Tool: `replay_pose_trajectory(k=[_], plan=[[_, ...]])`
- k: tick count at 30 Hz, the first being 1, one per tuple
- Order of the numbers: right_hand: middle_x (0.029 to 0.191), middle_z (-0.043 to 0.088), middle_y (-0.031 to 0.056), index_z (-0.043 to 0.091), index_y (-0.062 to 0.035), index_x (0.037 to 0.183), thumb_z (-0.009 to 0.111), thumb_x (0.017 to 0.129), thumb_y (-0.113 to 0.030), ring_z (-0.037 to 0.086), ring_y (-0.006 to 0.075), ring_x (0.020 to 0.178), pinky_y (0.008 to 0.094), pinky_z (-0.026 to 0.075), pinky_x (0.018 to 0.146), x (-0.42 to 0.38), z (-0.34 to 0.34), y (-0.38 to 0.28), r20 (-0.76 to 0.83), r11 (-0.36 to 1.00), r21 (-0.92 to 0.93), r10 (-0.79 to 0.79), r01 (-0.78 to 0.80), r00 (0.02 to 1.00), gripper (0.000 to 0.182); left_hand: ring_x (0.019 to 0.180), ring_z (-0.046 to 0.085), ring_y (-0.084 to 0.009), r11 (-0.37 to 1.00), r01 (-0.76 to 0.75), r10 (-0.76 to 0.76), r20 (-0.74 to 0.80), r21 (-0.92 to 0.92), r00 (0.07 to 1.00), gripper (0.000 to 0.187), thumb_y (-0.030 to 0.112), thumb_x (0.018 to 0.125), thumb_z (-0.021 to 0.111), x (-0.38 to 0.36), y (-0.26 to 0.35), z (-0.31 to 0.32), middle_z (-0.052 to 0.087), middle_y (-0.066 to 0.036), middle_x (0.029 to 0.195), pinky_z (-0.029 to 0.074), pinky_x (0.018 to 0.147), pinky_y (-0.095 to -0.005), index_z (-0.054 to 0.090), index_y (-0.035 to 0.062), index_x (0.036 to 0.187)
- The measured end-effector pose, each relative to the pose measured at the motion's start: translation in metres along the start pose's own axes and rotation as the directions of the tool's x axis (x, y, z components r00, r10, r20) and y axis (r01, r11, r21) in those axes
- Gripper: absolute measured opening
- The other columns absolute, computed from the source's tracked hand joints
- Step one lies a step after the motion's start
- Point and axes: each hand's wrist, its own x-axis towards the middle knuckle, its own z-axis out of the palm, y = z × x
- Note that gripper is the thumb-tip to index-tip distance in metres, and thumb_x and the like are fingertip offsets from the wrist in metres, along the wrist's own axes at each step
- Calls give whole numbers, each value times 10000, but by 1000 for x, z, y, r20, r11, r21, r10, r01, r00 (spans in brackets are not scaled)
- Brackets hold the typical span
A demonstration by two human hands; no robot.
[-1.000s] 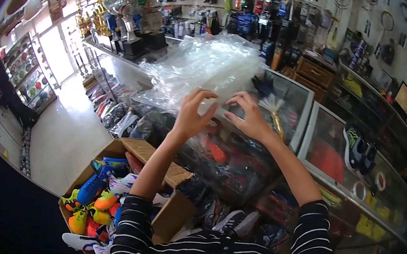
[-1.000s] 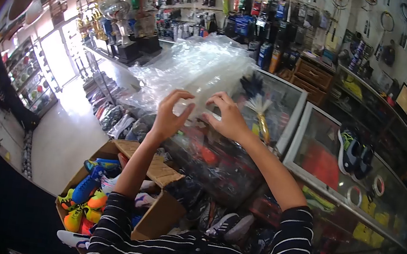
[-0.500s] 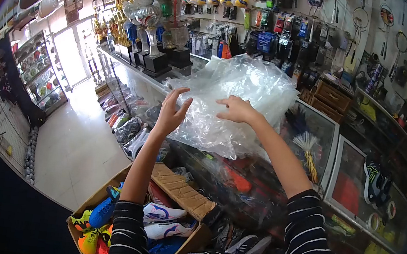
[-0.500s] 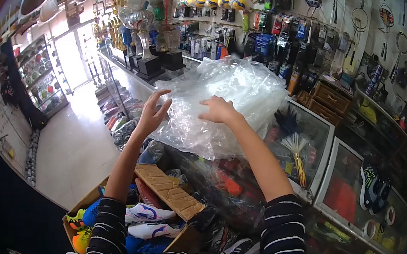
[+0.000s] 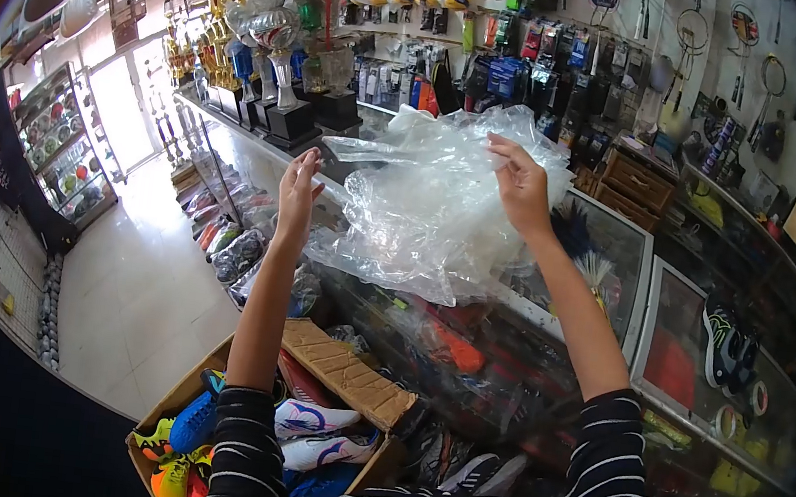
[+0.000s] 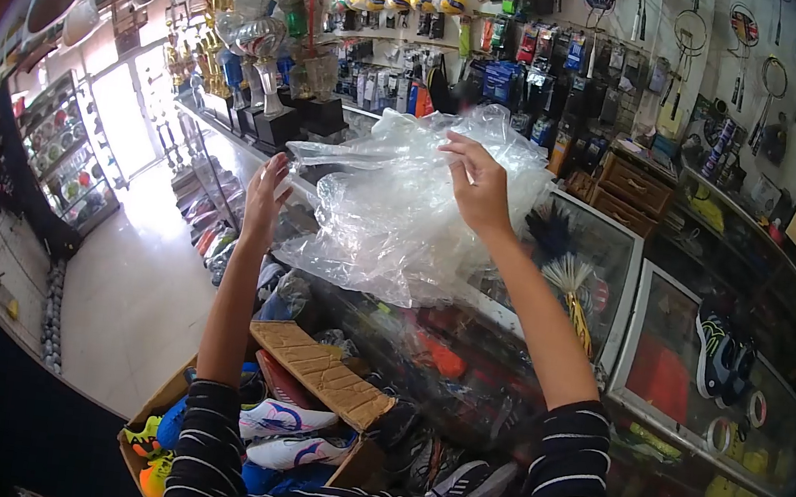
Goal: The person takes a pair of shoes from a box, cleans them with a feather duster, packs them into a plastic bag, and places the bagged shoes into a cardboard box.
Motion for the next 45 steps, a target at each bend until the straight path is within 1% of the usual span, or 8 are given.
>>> replay_pose_trajectory(k=[6,8,16,27,30,37,41,45], plan=[[1279,565,141,653,-8,1013,491,871,5,513,219,1200,308,358,1021,-34,-51,-75,92,996,70,-55,49,994,216,1244,443,-257,862,344,-161,442,-372,882,727,578,898,479,-9,27,26,438,-149,1380,411,931,-385,395,27,1364],[1271,571,156,667,-10,988,454,825,53,511,234,1208,325,354,1027,-48,-67,-93,107,995,18,-101,100,989,276,1199,471,-269,644,702,-316,730,-304,606,807,644,867,455,-21,45,35,447,-186,1362,368,1007,-460,400,0,1350],[1281,562,178,689,-18,971,457,745,111,493,279,1246,370,392,1014,-101,-133,-152,219,990,57,-138,129,966,348,1066,532,-224,835,549,-423,624,-13,657,664,222,891,557,-79,36,139,457,-150,1359,464,875,-383,244,27,1443],[1061,624,189,638,-16,1031,530,721,-1,593,343,990,392,480,850,-133,-210,-157,503,668,-744,562,-2,656,329,922,508,-52,982,175,-80,703,-64,706,519,100,892,544,-140,21,177,586,0,1185,421,801,-241,418,137,1394],[1097,609,155,619,-21,1035,583,770,-67,573,339,1015,414,450,872,-100,-185,-165,341,689,-685,15,237,940,272,816,506,-22,995,82,-17,680,-63,733,509,79,895,517,-159,15,179,624,-14,1126,429,742,-212,420,120,1394],[1247,542,104,550,-97,1244,628,845,-358,480,238,1132,496,262,994,-29,-154,-157,211,248,-915,-382,319,900,483,798,513,-34,995,-72,98,628,-67,772,453,73,912,481,-185,13,174,664,-30,1014,429,712,-207,456,93,1364],[788,674,71,630,-33,1078,659,845,-299,627,208,811,388,408,893,-20,-150,-155,239,650,-759,230,34,943,355,786,520,-41,987,-144,161,610,-77,776,450,34,903,471,-189,0,173,674,-37,972,422,710,-202,467,84,1350],[744,655,72,629,-14,948,691,791,-69,586,106,625,261,448,575,-12,-163,-123,168,844,-526,220,-101,961,177,833,563,-58,988,-149,135,600,-27,789,455,24,898,505,-190,-10,172,672,-43,985,420,696,-213,459,55,1350]])
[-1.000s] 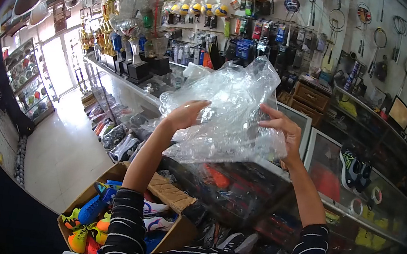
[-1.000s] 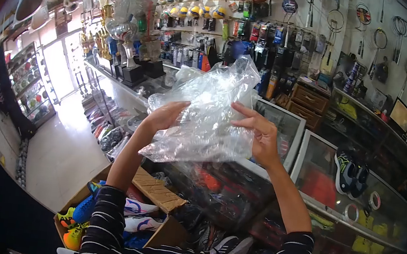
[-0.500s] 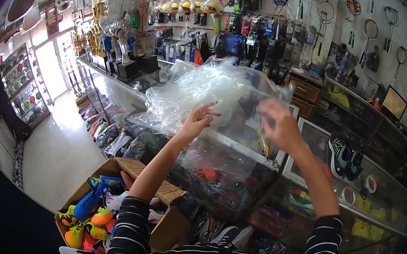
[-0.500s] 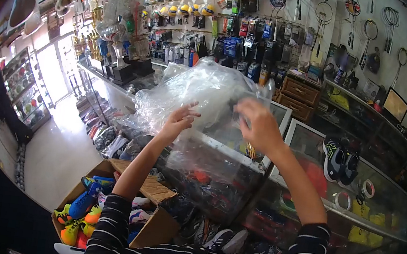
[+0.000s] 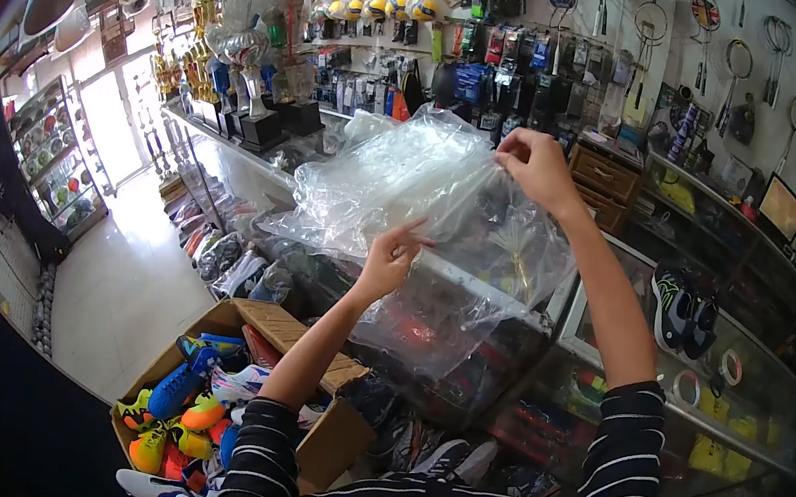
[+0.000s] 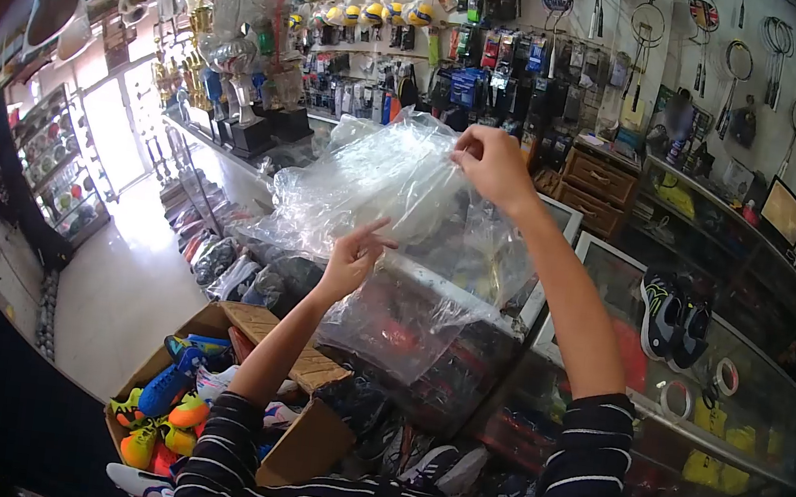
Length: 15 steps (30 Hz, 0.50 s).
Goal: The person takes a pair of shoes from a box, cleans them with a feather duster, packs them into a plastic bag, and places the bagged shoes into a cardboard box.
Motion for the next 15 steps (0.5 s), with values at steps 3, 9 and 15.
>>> replay_pose_trajectory(k=[3,9,15], plan=[[701,613,38,592,-7,878,672,804,-35,564,83,630,252,445,595,-3,-3,0,-82,983,183,22,-7,996,112,887,582,-70,1000,28,-28,27,-9,999,470,56,912,543,-1,-6,-2,658,-51,1047,426,700,-213,434,44,1369],[650,539,8,563,-25,894,665,814,-32,500,60,611,244,424,585,-11,-20,-9,-54,984,170,-42,50,998,129,1101,537,-183,999,45,-39,209,-25,977,643,141,847,633,14,29,-10,581,-126,1219,425,940,-334,351,74,1422],[674,528,-17,540,-29,924,644,847,-39,476,55,629,235,406,598,-23,-20,-27,88,987,116,-126,116,988,130,1174,502,-219,982,-15,53,198,-189,979,701,250,823,709,65,72,13,550,-131,1246,402,984,-380,368,43,1400]])
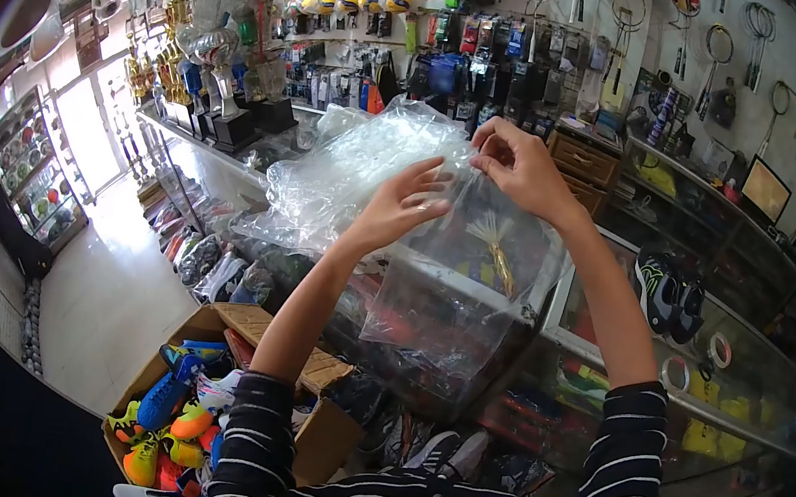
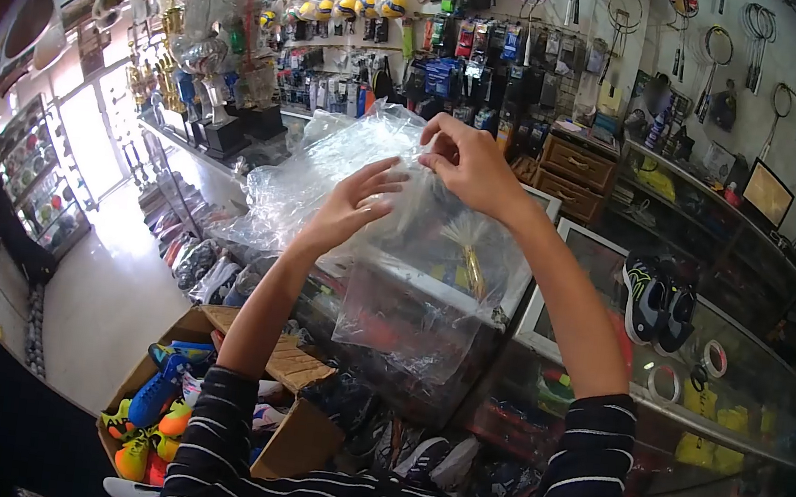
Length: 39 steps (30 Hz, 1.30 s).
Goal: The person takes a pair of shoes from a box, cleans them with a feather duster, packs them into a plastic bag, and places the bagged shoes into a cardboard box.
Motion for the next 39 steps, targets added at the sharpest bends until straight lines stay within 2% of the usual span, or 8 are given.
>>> replay_pose_trajectory(k=[4,7,11,14,19,29,34,39], plan=[[746,597,16,569,-36,980,643,870,-129,541,110,682,281,441,654,-9,-14,-5,63,995,-101,7,-1,998,162,848,589,-97,996,-76,74,-34,-53,997,306,164,897,636,29,-8,21,625,-5,986,489,766,-264,563,32,1164],[839,645,94,613,-16,1018,645,883,-285,586,148,736,285,471,685,-29,-43,8,-283,995,-98,-12,-16,959,303,813,514,-52,986,32,-65,-196,-166,978,160,209,928,591,30,-5,19,541,46,891,469,775,-254,552,97,1034],[881,656,58,621,-11,1020,627,898,-340,603,128,787,278,473,726,-65,-68,52,-377,988,-18,134,-152,916,351,794,489,-53,941,58,-146,-245,-333,958,134,206,927,590,31,-14,21,504,57,873,460,773,-273,539,116,1013],[865,652,22,635,-23,998,592,930,-295,603,89,773,265,490,721,-85,-58,49,-158,825,500,388,-265,908,283,812,483,-50,918,56,-148,-209,-393,967,128,208,925,595,35,-19,30,499,59,895,451,774,-287,540,128,1009],[703,604,17,640,-19,912,598,926,-159,552,73,582,227,480,554,-89,-50,76,-554,878,474,353,-64,754,147,824,491,-58,907,19,-155,-292,-420,944,118,210,920,601,36,-41,33,508,58,896,453,800,-316,551,131,992],[763,642,68,597,12,1009,559,941,-141,546,84,512,225,478,494,-90,-45,73,-657,958,285,216,-26,722,171,883,513,-87,925,2,-159,-379,-381,912,264,294,940,573,46,-33,30,550,22,947,468,841,-323,631,80,1082],[791,652,81,527,-5,1142,588,926,-156,563,94,524,227,450,467,-95,-41,58,-617,807,590,466,-20,634,271,791,555,-83,943,-52,-102,-435,-329,894,241,245,941,574,47,-23,37,606,-17,921,505,696,-259,633,45,1062],[745,651,82,602,-8,941,612,913,-180,578,95,536,229,464,488,-118,-41,81,-550,844,535,376,-31,746,174,675,581,-91,987,-123,51,-529,-102,847,244,228,950,557,51,-14,49,640,-62,924,494,551,-227,625,22,1063]])
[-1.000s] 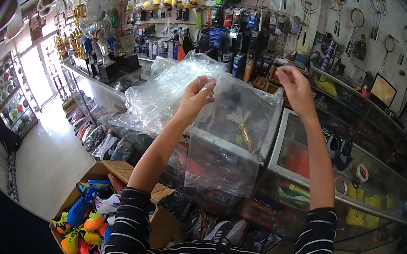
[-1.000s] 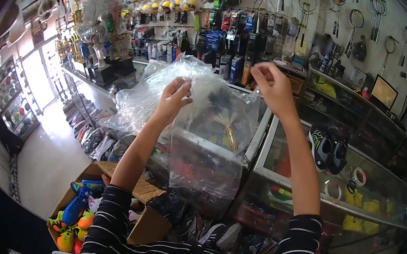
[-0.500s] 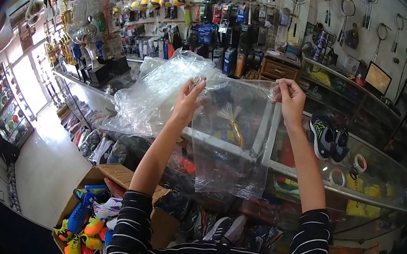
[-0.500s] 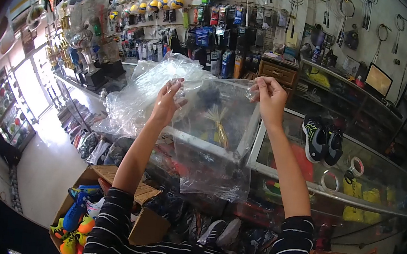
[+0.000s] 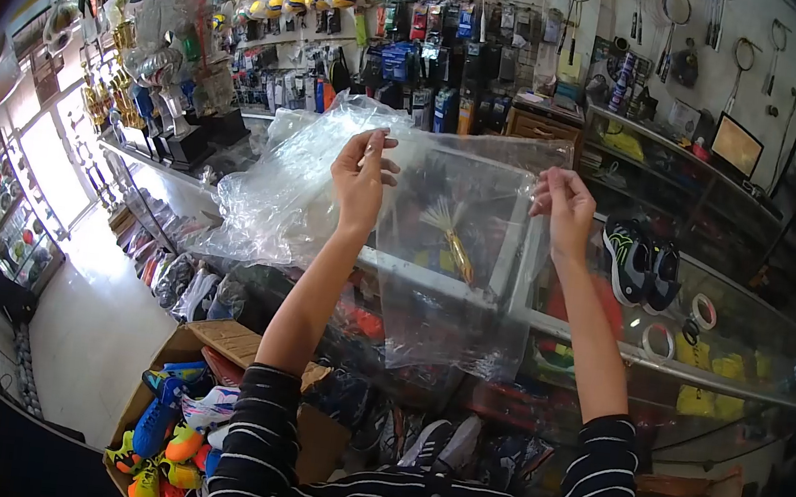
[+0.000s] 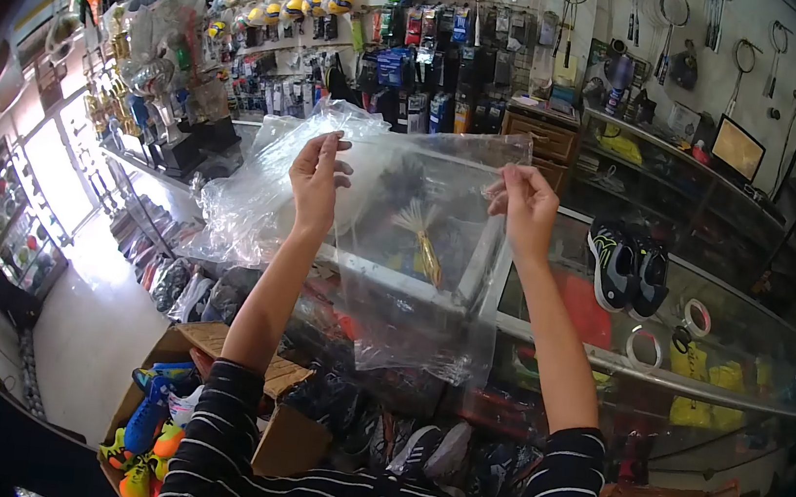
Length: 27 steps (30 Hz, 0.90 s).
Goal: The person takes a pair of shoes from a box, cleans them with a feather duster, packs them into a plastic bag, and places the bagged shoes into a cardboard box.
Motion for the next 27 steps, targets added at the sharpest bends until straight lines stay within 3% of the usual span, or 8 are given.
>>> replay_pose_trajectory(k=[4,7,9,13,14,17,21,27], plan=[[694,643,57,622,-13,874,586,928,-151,580,88,537,225,458,487,-43,5,-4,19,997,43,63,-64,998,152,661,577,-90,995,-6,-3,-89,-104,996,273,255,946,564,11,-2,0,640,-70,958,476,533,-222,613,22,1080],[718,646,47,611,-18,900,584,929,-148,590,83,564,221,464,501,-52,-34,23,174,935,-317,222,-159,960,135,716,590,-106,984,83,-96,-75,-158,993,308,279,930,589,11,-6,5,632,-70,998,494,585,-245,592,33,1117],[805,653,55,590,-28,951,622,911,-196,618,96,691,224,478,609,-41,-43,22,-6,980,-133,145,-145,989,176,752,598,-116,921,345,-316,172,-180,933,316,269,924,598,6,-11,11,626,-78,1016,510,617,-267,579,25,1123],[742,653,61,596,-16,890,611,909,-138,609,90,592,218,463,487,-44,-30,9,-108,979,-203,2,-24,994,124,730,587,-71,968,248,-246,345,39,906,253,249,926,594,-3,-52,22,642,-16,923,485,609,-244,619,36,1061],[776,658,72,577,-21,972,639,893,-169,610,107,583,228,466,483,-55,-32,-4,-42,952,-206,221,-225,974,179,682,569,-45,971,238,-231,280,8,932,211,242,930,593,-4,-55,27,629,34,836,445,572,-210,638,57,1023],[848,663,79,530,-36,1078,678,867,-206,608,118,571,241,470,476,-64,-77,21,1,881,-316,371,-352,929,309,644,590,-63,976,211,-201,144,-58,969,177,214,929,598,-2,-50,42,618,12,758,455,511,-214,641,43,939],[742,652,64,582,-22,920,673,872,-197,584,101,522,225,453,444,-69,-71,-4,-248,951,-148,230,-271,941,203,548,491,-25,937,318,-302,123,-143,945,194,257,927,601,-9,-61,62,591,57,730,365,482,-194,649,73,964],[528,523,-15,586,-22,795,654,889,-226,433,44,406,221,301,371,-77,-111,5,-204,878,-345,275,-332,940,235,565,512,-37,943,330,-322,146,-37,936,183,193,932,584,3,-95,71,646,28,791,411,485,-200,627,55,1043]])
